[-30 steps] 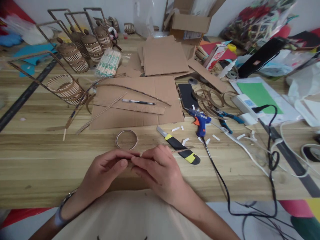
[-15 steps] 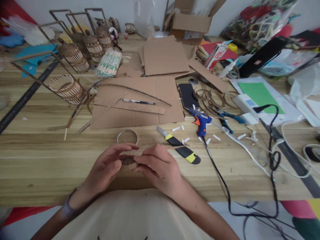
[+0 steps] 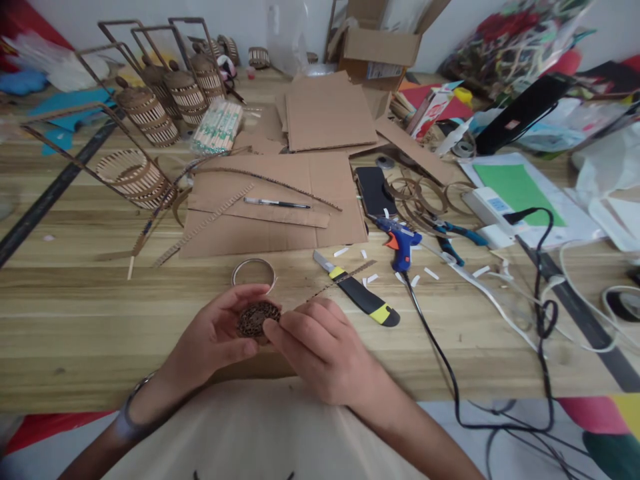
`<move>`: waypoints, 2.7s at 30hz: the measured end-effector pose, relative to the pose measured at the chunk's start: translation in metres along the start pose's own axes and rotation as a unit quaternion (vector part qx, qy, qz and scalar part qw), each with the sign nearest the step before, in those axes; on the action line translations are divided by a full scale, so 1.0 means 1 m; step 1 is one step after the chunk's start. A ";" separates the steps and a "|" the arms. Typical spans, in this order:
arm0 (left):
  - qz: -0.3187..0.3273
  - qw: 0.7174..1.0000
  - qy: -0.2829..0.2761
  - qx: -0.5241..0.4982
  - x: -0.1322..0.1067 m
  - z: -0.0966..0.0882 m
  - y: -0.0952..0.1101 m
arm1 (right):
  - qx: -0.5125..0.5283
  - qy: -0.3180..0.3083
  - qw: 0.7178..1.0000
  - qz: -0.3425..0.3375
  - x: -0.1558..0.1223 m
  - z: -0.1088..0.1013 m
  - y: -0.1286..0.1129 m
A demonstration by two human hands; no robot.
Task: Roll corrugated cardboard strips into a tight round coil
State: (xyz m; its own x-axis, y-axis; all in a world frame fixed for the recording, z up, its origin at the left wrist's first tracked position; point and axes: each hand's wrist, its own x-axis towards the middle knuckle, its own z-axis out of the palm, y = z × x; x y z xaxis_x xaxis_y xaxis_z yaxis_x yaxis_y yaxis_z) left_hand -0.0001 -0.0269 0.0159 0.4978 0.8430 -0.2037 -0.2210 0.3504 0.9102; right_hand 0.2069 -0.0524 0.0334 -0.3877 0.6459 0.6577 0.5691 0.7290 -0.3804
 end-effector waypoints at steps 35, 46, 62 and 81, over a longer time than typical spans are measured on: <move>0.031 0.994 0.018 0.101 -0.005 0.009 0.002 | 0.017 0.031 0.999 -0.019 0.002 0.007 0.009; 0.039 0.995 0.006 0.093 -0.006 0.015 0.009 | 0.016 0.011 1.000 -0.019 0.006 0.006 0.002; 0.019 0.993 0.039 0.110 0.000 0.012 0.004 | -0.011 0.010 0.999 -0.052 0.003 0.008 0.012; -0.034 0.915 0.085 0.392 0.005 0.019 0.031 | -0.107 -0.045 0.970 -0.213 0.014 -0.003 0.023</move>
State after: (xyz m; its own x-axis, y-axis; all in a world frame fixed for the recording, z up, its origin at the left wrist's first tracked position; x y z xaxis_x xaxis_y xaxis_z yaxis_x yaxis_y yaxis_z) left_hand 0.0117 -0.0193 0.0503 0.3357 0.9048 -0.2619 0.5086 0.0599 0.8589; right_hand 0.2170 -0.0269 0.0364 -0.6772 0.3213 0.6620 0.4775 0.8764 0.0630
